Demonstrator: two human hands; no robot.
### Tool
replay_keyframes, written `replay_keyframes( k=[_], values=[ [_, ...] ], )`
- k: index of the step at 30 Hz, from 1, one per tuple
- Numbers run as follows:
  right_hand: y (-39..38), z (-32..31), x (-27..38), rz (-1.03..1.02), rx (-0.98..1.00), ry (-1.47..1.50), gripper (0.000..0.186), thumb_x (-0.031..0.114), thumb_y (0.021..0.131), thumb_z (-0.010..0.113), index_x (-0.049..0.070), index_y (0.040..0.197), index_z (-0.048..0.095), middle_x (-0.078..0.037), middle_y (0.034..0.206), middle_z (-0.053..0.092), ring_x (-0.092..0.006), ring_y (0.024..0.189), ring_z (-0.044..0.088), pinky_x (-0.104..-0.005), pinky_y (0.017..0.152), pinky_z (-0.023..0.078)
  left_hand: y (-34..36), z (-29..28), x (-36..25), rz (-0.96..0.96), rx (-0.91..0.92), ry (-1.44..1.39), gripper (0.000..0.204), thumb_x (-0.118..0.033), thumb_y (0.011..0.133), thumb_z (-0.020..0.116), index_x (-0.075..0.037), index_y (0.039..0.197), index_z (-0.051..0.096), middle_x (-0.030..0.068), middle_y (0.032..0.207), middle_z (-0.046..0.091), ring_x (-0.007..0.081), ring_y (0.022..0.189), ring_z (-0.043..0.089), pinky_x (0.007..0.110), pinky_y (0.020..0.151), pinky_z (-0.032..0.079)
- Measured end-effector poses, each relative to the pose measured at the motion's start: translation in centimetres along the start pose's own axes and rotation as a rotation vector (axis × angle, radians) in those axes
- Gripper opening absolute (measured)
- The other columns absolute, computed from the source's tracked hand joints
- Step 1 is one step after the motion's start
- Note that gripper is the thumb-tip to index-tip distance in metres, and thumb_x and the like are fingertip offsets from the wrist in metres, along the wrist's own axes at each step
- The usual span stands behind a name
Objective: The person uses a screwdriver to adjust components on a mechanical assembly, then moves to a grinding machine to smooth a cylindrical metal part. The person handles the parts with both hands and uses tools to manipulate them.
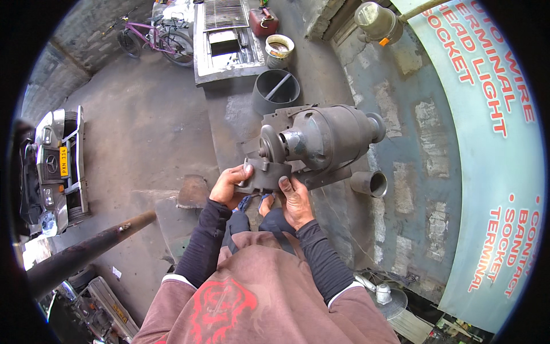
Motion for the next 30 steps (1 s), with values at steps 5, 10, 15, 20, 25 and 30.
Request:
replay_keyframes(
  k=[5, 10, 15, 20, 25, 30],
  values=[
    [-2.3, 2.0, 3.7, -0.106, -0.089, -0.311, 0.075, 0.037, 0.095, 0.078, -0.008, 0.148, 0.049, -0.012, 0.139, 0.061, -0.0176, 0.126, 0.058, -0.032, 0.109, 0.045, 1.2, -1.0, 2.8, -0.088, 0.189, -0.408, 0.052, -0.038, 0.101, 0.066, 0.001, 0.134, 0.059, 0.0194, 0.129, 0.068, 0.035, 0.121, 0.065, 0.061, 0.107, 0.047],
    [-2.6, 2.2, 5.1, -0.13, -0.149, -0.446, 0.068, 0.035, 0.102, 0.071, -0.011, 0.147, 0.048, -0.016, 0.138, 0.062, -0.0185, 0.126, 0.058, -0.031, 0.109, 0.046, 2.3, -1.6, 6.0, -0.026, 0.263, -0.545, 0.056, -0.039, 0.1, 0.066, 0.0, 0.139, 0.057, 0.0198, 0.131, 0.067, 0.0347, 0.122, 0.064, 0.061, 0.107, 0.048],
    [-0.7, -0.8, 0.3, 0.063, -0.089, 0.05, 0.053, 0.031, 0.105, 0.067, -0.003, 0.144, 0.056, -0.004, 0.133, 0.066, -0.0117, 0.115, 0.062, -0.0282, 0.095, 0.051, 1.1, -1.6, 1.4, -0.003, 0.19, -0.091, 0.041, -0.033, 0.1, 0.067, 0.0, 0.125, 0.065, 0.0095, 0.108, 0.074, 0.0202, 0.091, 0.07, 0.038, 0.082, 0.055],
    [-2.2, 0.6, 4.4, -0.218, -0.234, -0.608, 0.057, 0.032, 0.106, 0.064, -0.009, 0.144, 0.055, -0.013, 0.127, 0.07, -0.0198, 0.115, 0.066, -0.0341, 0.101, 0.052, 3.4, -3.3, 5.9, -0.107, 0.228, -0.456, 0.052, -0.041, 0.1, 0.066, -0.004, 0.135, 0.061, 0.0149, 0.128, 0.068, 0.0344, 0.121, 0.063, 0.062, 0.104, 0.045],
    [-3.7, 2.1, 7.8, -0.331, -0.238, -0.949, 0.058, 0.033, 0.104, 0.067, -0.011, 0.141, 0.057, -0.017, 0.126, 0.071, -0.0219, 0.119, 0.066, -0.0307, 0.104, 0.049, 4.6, -2.3, 9.5, -0.026, 0.473, -0.702, 0.065, -0.048, 0.1, 0.062, -0.004, 0.147, 0.052, 0.0201, 0.146, 0.058, 0.0432, 0.135, 0.054, 0.073, 0.112, 0.035],
    [-4.1, -6.9, 0.3, 0.083, -0.013, -0.558, 0.068, 0.041, 0.099, 0.072, -0.005, 0.144, 0.051, -0.014, 0.138, 0.062, -0.0217, 0.128, 0.059, -0.0329, 0.108, 0.047, 3.8, -4.6, 11.1, 0.018, 0.615, -0.509, 0.069, -0.047, 0.097, 0.069, 0.0, 0.145, 0.054, 0.0141, 0.133, 0.067, 0.0304, 0.124, 0.063, 0.052, 0.105, 0.05]
  ],
)
Point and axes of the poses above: each hand's wrist, its own y-axis towards the middle knuckle, its own z-axis out of the palm, x = y × z, the point moved 5 cm from there along y, towards the middle knuckle
